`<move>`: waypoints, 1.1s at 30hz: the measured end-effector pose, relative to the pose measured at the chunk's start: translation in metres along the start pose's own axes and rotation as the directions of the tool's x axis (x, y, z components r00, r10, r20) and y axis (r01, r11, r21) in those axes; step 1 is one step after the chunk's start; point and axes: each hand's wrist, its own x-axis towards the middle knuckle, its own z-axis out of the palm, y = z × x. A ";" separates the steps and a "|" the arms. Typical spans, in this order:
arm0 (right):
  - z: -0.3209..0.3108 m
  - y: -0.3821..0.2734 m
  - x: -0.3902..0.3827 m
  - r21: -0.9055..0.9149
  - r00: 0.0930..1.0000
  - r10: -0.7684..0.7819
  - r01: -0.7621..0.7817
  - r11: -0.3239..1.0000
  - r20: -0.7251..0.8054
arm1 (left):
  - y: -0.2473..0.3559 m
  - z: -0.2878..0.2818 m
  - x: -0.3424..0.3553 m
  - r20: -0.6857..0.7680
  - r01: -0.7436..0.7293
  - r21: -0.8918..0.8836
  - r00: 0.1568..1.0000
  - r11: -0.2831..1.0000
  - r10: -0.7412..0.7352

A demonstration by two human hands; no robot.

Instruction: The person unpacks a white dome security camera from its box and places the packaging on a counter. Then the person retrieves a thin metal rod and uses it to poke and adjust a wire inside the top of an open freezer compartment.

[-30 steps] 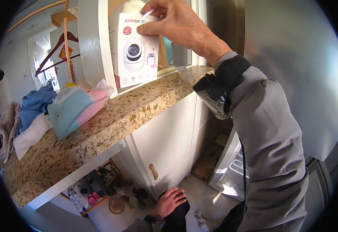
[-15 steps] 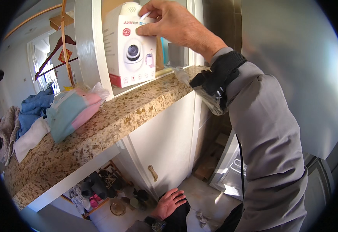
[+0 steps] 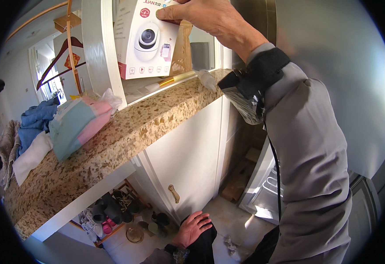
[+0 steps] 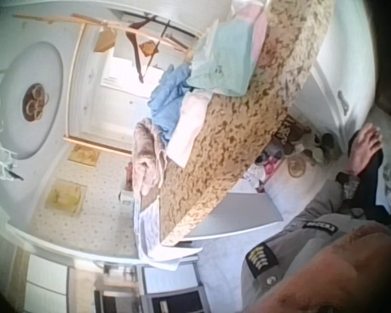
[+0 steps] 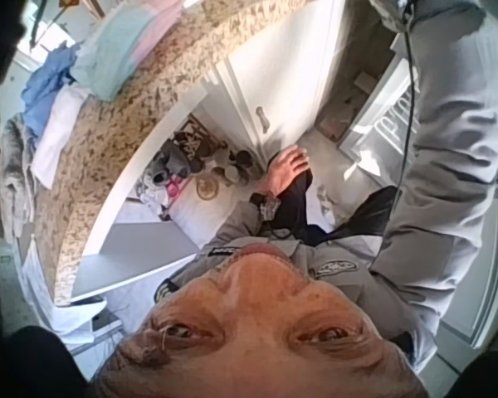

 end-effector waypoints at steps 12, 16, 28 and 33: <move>0.040 0.007 0.000 -0.139 0.990 -0.064 0.082 0.987 0.124 | 0.002 0.001 -0.002 -0.001 -0.007 -0.013 1.000 1.000 0.007; 0.056 0.013 0.009 -0.192 0.994 -0.062 0.079 0.978 0.093 | 0.003 0.001 -0.001 -0.007 -0.003 -0.026 1.000 1.000 0.003; 0.078 0.032 0.028 -0.391 0.957 -0.196 0.268 0.880 0.215 | 0.005 -0.004 -0.002 0.048 -0.002 -0.052 0.999 0.999 0.004; 0.069 0.026 0.014 -0.387 0.971 -0.112 0.187 0.903 0.209 | 0.004 -0.005 -0.002 0.052 -0.005 -0.061 0.999 0.998 0.009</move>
